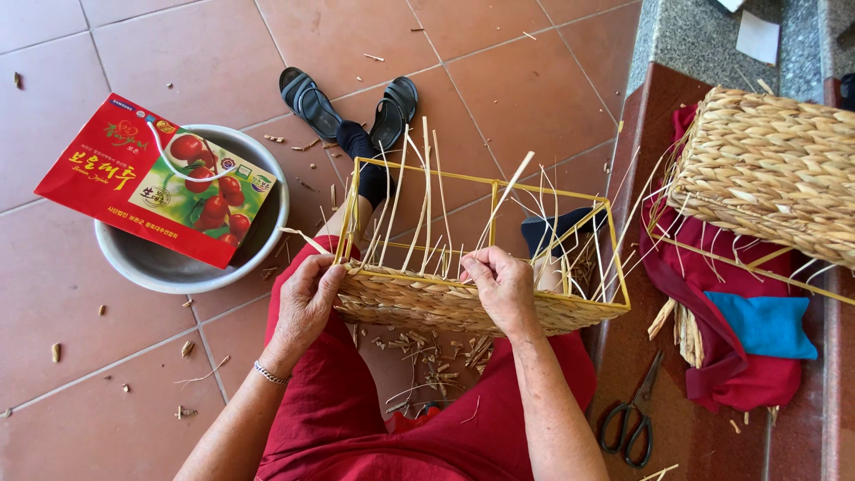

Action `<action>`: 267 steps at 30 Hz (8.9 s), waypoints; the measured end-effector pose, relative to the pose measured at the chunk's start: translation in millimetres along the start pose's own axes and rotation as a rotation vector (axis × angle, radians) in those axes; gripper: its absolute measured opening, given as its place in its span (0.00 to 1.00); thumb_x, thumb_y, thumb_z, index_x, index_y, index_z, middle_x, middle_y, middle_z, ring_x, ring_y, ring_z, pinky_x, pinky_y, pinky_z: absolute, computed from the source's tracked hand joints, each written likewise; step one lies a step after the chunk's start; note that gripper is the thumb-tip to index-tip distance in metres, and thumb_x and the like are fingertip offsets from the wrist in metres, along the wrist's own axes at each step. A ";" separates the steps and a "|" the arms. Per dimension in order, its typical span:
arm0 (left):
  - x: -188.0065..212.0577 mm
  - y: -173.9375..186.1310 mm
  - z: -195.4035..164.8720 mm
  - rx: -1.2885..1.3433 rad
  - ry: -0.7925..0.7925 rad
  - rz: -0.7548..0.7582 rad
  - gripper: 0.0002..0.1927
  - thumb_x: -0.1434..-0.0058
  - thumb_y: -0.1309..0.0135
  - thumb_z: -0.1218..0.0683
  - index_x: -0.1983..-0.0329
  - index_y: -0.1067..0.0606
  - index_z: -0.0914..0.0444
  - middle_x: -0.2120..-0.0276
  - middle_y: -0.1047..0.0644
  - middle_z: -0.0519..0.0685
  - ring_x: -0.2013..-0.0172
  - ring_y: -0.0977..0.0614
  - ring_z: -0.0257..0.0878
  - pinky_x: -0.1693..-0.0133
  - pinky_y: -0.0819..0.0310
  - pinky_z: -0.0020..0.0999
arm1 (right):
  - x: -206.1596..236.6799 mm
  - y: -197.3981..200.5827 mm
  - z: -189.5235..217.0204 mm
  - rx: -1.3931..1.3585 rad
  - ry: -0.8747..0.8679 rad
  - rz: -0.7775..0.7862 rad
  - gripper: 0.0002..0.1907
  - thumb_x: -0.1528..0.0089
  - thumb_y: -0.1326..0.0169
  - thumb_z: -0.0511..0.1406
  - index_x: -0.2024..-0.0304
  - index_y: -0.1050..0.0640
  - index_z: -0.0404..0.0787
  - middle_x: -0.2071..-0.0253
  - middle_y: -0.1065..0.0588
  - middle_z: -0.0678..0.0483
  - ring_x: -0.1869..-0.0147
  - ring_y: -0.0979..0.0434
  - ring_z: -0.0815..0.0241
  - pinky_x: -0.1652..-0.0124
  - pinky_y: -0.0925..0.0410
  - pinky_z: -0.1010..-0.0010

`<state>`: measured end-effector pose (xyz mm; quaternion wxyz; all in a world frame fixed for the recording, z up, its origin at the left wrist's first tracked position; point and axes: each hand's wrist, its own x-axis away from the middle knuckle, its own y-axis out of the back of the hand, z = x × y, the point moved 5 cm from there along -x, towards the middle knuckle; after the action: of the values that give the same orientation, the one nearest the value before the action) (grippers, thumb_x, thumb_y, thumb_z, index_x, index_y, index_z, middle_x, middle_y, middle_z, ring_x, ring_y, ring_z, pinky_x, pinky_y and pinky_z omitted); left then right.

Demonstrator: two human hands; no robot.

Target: The person weaves a rectangular basket by hand, threading thin dried plant strips through a yellow metal frame. They use scissors to trim excess strands and continue weaving the sides of the basket.

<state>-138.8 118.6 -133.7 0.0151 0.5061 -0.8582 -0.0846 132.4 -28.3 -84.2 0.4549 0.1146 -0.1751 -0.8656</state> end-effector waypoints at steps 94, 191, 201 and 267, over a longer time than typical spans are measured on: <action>-32.5 -60.5 89.9 0.770 0.645 -0.001 0.06 0.35 0.40 0.58 0.57 0.21 0.66 0.73 0.19 0.47 0.78 0.22 0.30 0.74 0.26 0.25 | 65.1 -123.6 -116.6 -0.413 -0.287 0.099 0.11 0.36 0.41 0.31 0.52 0.19 0.34 0.62 0.18 0.52 0.60 0.18 0.68 0.59 0.24 0.76; -5.7 -64.1 41.7 -0.344 -0.219 0.171 0.19 0.38 0.42 0.62 0.43 0.24 0.58 0.61 0.23 0.53 0.64 0.18 0.49 0.62 0.21 0.41 | 69.5 -131.2 -111.7 -0.855 -0.444 0.412 0.16 0.30 0.44 0.44 0.60 0.21 0.37 0.72 0.27 0.57 0.70 0.30 0.68 0.69 0.35 0.78; -6.2 -64.1 42.0 -0.301 -0.197 0.160 0.24 0.37 0.43 0.62 0.38 0.30 0.57 0.61 0.23 0.54 0.65 0.18 0.50 0.66 0.21 0.40 | 70.9 -108.6 -29.0 -0.106 0.198 0.102 0.12 0.29 0.48 0.38 0.51 0.21 0.36 0.49 0.20 0.49 0.49 0.18 0.62 0.53 0.24 0.70; -64.5 -69.3 39.0 -0.155 0.010 0.013 0.11 0.43 0.31 0.55 0.60 0.18 0.64 0.66 0.27 0.46 0.67 0.25 0.35 0.64 0.28 0.30 | 18.5 -121.9 -59.4 0.241 0.140 -0.057 0.06 0.35 0.40 0.37 0.59 0.19 0.42 0.75 0.19 0.54 0.76 0.18 0.64 0.74 0.29 0.73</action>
<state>-51.7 147.0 -179.4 0.0588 0.4980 -0.8524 -0.1481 52.1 8.5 -188.8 0.4243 0.2335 -0.2424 -0.8407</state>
